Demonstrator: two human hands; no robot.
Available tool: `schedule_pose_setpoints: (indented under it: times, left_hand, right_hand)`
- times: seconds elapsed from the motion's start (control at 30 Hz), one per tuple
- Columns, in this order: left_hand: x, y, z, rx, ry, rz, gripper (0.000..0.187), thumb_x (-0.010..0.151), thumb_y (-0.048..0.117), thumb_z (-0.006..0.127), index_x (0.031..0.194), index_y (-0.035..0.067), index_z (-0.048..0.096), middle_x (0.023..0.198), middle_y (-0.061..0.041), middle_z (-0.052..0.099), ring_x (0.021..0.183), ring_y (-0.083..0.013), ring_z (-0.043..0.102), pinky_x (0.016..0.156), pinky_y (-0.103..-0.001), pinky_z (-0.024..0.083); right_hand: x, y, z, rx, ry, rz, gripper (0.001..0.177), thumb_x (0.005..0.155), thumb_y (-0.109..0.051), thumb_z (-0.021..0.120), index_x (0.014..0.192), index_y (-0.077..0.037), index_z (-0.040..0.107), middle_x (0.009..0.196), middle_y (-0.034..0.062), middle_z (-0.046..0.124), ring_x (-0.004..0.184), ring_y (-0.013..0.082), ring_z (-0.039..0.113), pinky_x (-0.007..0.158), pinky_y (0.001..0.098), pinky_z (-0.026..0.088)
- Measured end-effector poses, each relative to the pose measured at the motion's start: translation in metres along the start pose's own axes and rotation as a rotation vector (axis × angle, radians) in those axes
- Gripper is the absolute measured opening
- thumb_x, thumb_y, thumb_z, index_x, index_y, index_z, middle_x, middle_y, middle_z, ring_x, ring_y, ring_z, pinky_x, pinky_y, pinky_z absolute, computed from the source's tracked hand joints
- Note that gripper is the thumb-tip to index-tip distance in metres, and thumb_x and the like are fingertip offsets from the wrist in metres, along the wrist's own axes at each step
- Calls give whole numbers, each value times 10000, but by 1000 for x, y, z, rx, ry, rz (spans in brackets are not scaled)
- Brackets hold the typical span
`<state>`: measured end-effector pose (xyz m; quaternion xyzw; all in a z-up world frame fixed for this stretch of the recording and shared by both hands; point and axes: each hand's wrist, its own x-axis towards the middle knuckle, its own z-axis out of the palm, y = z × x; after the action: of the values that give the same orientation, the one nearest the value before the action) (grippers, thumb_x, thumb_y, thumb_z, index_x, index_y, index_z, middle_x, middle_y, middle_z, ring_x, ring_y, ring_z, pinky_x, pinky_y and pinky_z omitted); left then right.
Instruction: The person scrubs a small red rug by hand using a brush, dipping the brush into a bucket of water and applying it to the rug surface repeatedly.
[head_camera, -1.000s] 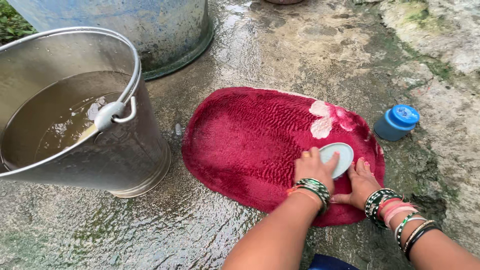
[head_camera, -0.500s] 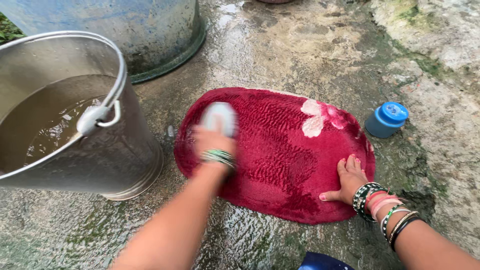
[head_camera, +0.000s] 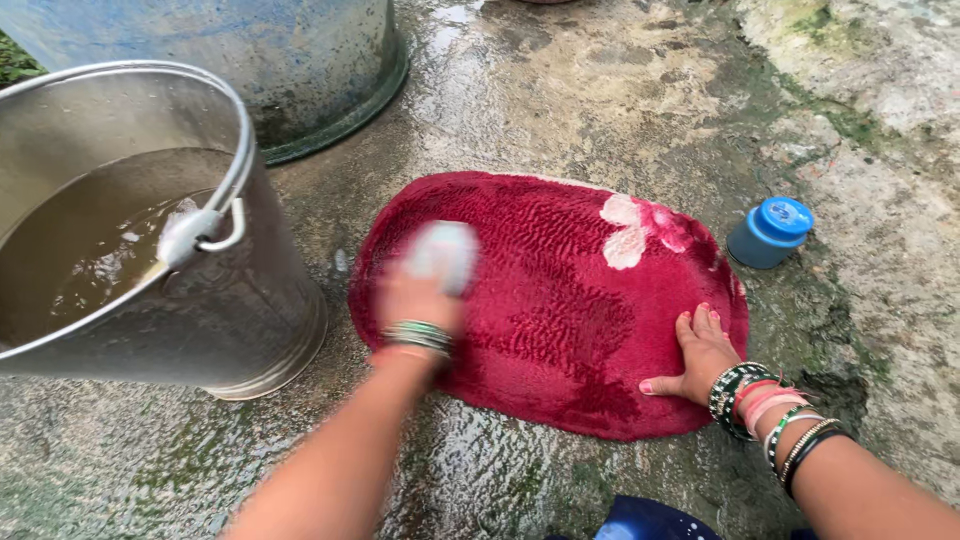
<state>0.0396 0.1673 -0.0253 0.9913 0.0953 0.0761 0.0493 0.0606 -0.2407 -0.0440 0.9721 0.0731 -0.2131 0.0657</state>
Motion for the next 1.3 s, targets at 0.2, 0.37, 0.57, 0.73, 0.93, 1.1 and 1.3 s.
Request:
schedule_pose_setpoints:
  times: [0.2, 0.37, 0.57, 0.73, 0.93, 1.1, 1.3]
  left_hand:
    - [14, -5, -14, -63, -33, -385, 729, 855, 380, 668, 1530, 358, 394, 1446, -377, 367, 1188, -495, 528, 943, -529, 488]
    - [-49, 160, -7, -192, -283, 95, 751, 796, 379, 735, 1482, 274, 448, 1378, -399, 392, 1134, -485, 527, 894, -530, 505]
    - [-64, 143, -7, -273, -162, 373, 804, 772, 310, 710, 1549, 326, 505, 1277, -286, 527, 1127, -450, 556, 873, -522, 510]
    - [-8, -11, -15, -85, -123, -216, 830, 765, 397, 709, 1535, 277, 425, 1310, -330, 446, 1084, -440, 574, 851, -516, 529]
    - [-13, 6, -19, -194, 11, -288, 826, 731, 355, 725, 1512, 269, 469, 1299, -329, 461, 1092, -454, 570, 948, -522, 495]
    - [-90, 169, -17, -426, -134, 156, 768, 726, 281, 726, 1470, 298, 540, 1178, -318, 517, 1014, -447, 586, 864, -517, 512]
    - [-62, 117, -15, -173, -159, 314, 529, 884, 297, 617, 1413, 291, 587, 1190, -209, 585, 1106, -389, 592, 926, -503, 504]
  right_hand:
    - [1, -6, -12, -57, -68, -5, 1490, 609, -811, 843, 1573, 68, 123, 1635, 370, 12, 1548, 485, 25, 1277, 439, 130]
    - [0, -2, -7, -35, -23, -11, 1491, 581, -808, 850, 1573, 51, 141, 1642, 348, 27, 1552, 467, 38, 1281, 425, 142]
    - [1, 2, -2, 7, 27, -26, 1474, 579, -799, 852, 1564, 48, 155, 1640, 342, 38, 1555, 450, 43, 1279, 422, 150]
    - [-6, -2, -9, 14, -8, -17, 1464, 597, -786, 855, 1570, 44, 142, 1640, 345, 28, 1556, 454, 32, 1280, 423, 146]
    - [-2, -4, -7, -15, -26, 0, 1473, 593, -798, 847, 1579, 33, 135, 1651, 328, 23, 1560, 457, 19, 1281, 435, 137]
    - [12, 7, 10, -38, 2, -13, 1498, 579, -815, 842, 1579, 45, 132, 1654, 331, 9, 1560, 449, 18, 1288, 420, 133]
    - [15, 19, 12, 8, -38, -69, 1512, 582, -787, 875, 1578, 43, 97, 1641, 342, -43, 1562, 435, -29, 1279, 401, 114]
